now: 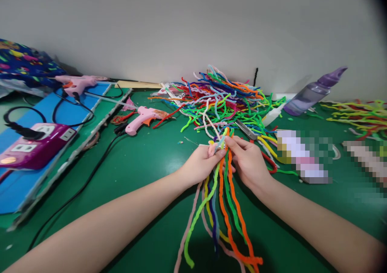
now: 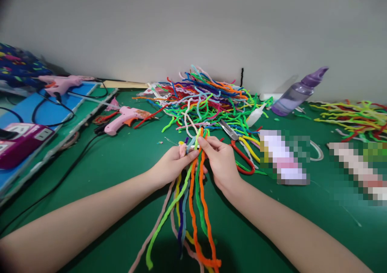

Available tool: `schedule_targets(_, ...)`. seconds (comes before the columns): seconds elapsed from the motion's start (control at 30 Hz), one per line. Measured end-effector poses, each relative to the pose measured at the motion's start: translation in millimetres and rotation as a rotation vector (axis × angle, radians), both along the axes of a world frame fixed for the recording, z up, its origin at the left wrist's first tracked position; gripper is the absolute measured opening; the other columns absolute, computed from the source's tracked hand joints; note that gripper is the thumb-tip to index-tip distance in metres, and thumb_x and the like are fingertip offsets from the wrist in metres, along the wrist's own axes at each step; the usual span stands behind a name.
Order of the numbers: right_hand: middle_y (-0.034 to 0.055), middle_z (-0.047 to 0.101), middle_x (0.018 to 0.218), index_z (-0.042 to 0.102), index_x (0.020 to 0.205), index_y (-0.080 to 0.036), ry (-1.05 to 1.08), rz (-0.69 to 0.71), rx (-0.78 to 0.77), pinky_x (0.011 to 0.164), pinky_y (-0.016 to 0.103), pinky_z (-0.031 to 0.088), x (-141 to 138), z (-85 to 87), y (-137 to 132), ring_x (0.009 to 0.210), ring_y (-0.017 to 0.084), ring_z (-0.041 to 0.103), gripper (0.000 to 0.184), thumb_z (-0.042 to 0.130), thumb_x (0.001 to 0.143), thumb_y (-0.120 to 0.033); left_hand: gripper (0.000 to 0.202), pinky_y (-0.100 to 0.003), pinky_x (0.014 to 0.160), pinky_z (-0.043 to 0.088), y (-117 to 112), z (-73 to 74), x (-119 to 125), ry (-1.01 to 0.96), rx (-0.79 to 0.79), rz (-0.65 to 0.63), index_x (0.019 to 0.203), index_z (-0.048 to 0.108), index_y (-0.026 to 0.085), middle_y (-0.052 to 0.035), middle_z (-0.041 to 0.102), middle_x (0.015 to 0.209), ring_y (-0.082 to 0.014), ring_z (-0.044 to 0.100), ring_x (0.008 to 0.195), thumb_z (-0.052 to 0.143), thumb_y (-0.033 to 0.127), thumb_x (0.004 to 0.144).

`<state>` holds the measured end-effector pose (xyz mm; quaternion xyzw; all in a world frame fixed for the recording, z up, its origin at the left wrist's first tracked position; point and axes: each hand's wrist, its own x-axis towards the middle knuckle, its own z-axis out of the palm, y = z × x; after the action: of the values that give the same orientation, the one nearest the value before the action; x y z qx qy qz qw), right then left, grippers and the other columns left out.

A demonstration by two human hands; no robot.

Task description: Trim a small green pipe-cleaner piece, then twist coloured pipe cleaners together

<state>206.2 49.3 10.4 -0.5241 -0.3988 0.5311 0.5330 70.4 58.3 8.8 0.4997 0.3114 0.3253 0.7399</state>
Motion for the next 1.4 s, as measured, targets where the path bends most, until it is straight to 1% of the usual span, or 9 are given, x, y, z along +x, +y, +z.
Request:
schedule_targets(0.2, -0.0007, 0.056, 0.072, 0.063, 0.065, -0.018, 0.032, 0.093, -0.001, 0.053, 0.022, 0.04, 1, -1.4, 0, 0.062, 0.01, 0.051, 0.025, 0.071, 0.068, -0.041, 0.04, -0.027, 0.063, 0.052, 1, -0.8, -1, -0.011, 0.002, -0.023, 0.075, 0.068, 0.01, -0.005, 0.069, 0.061, -0.0165, 0.064, 0.058, 0.06, 0.049, 0.076)
schedule_targets(0.3, -0.0024, 0.053, 0.067, 0.064, 0.067, -0.018, 0.045, 0.086, -0.022, 0.044, 0.021, 0.036, 1, 1.4, 1, 0.053, 0.008, 0.047, 0.024, 0.073, 0.066, -0.041, 0.041, -0.027, 0.063, 0.051, 2, -3.4, -1, -0.006, -0.009, -0.042, 0.073, 0.067, 0.01, -0.0054, 0.068, 0.062, -0.0167, 0.064, 0.06, 0.058, 0.05, 0.077)
schedule_targets(0.37, -0.0037, 0.049, 0.063, 0.064, 0.069, -0.019, 0.059, 0.049, -0.032, 0.039, 0.021, 0.032, 2, 4.2, 2, 0.047, 0.007, 0.043, 0.024, 0.073, 0.066, -0.041, 0.04, -0.026, 0.062, 0.049, 3, -6.4, -1, -0.044, -0.036, 0.001, 0.073, 0.066, 0.01, -0.0046, 0.067, 0.064, -0.015, 0.063, 0.06, 0.058, 0.049, 0.077)
schedule_targets(0.5, -0.0023, 0.048, 0.069, 0.066, 0.068, -0.018, 0.04, 0.05, 0.024, 0.046, 0.021, 0.039, 1, 8.7, 2, 0.054, 0.007, 0.046, 0.019, 0.073, 0.068, -0.035, 0.035, -0.022, 0.059, 0.046, 6, -11.1, 0, -0.139, -0.113, 0.108, 0.073, 0.063, 0.012, -0.0013, 0.064, 0.062, -0.0099, 0.058, 0.054, 0.061, 0.046, 0.076)
schedule_targets(0.7, 0.0002, 0.047, 0.086, 0.068, 0.069, -0.017, -0.102, 0.044, 0.097, 0.031, 0.019, 0.029, -4, 7.3, -6, 0.046, 0.003, 0.04, 0.018, 0.072, 0.069, -0.035, 0.04, -0.028, 0.063, 0.049, 5, -8.6, 0, -0.098, -0.044, -0.041, 0.075, 0.066, 0.01, -0.0048, 0.066, 0.063, -0.0162, 0.062, 0.06, 0.058, 0.05, 0.076)
schedule_targets(0.97, -0.0012, 0.048, 0.087, 0.071, 0.077, -0.02, -0.177, 0.11, 0.075, 0.031, 0.02, 0.023, -4, 7.9, -9, 0.041, 0.001, 0.035, 0.015, 0.07, 0.071, -0.035, 0.035, -0.028, 0.065, 0.05, 6, -15.0, 0, -0.075, -0.026, -0.114, 0.087, 0.067, 0.012, -0.0039, 0.067, 0.068, -0.0159, 0.063, 0.06, 0.048, 0.041, 0.084)
schedule_targets(1.07, -0.0003, 0.051, 0.087, 0.071, 0.077, -0.021, -0.239, 0.144, 0.115, 0.04, 0.02, 0.033, -3, 6.9, -8, 0.053, 0.005, 0.044, 0.016, 0.067, 0.074, -0.036, 0.031, -0.028, 0.073, 0.048, 8, -16.3, -1, -0.01, 0.111, -0.098, 0.087, 0.067, 0.012, -0.0033, 0.067, 0.07, -0.0166, 0.062, 0.072, 0.046, 0.035, 0.086)
schedule_targets(1.2, 0.0018, 0.055, 0.086, 0.071, 0.076, -0.02, -0.276, 0.186, 0.185, 0.074, 0.027, 0.043, -1, 5.4, -7, 0.083, 0.015, 0.054, 0.013, 0.067, 0.076, -0.033, 0.026, -0.029, 0.076, 0.047, 9, -15.6, -3, 0.122, 0.234, -0.069, 0.085, 0.065, 0.011, -0.0017, 0.063, 0.071, -0.0157, 0.058, 0.074, 0.043, 0.026, 0.085)
schedule_targets(1.4, 0.0016, 0.056, 0.086, 0.071, 0.075, -0.021, -0.282, 0.176, 0.21, 0.077, 0.028, 0.041, -1, 6.2, -7, 0.084, 0.015, 0.053, 0.012, 0.065, 0.078, -0.03, 0.019, -0.029, 0.071, 0.046, 7, -10.1, -2, 0.176, 0.182, -0.065, 0.077, 0.061, 0.012, -0.0005, 0.059, 0.068, -0.0154, 0.055, 0.07, 0.048, 0.025, 0.081)
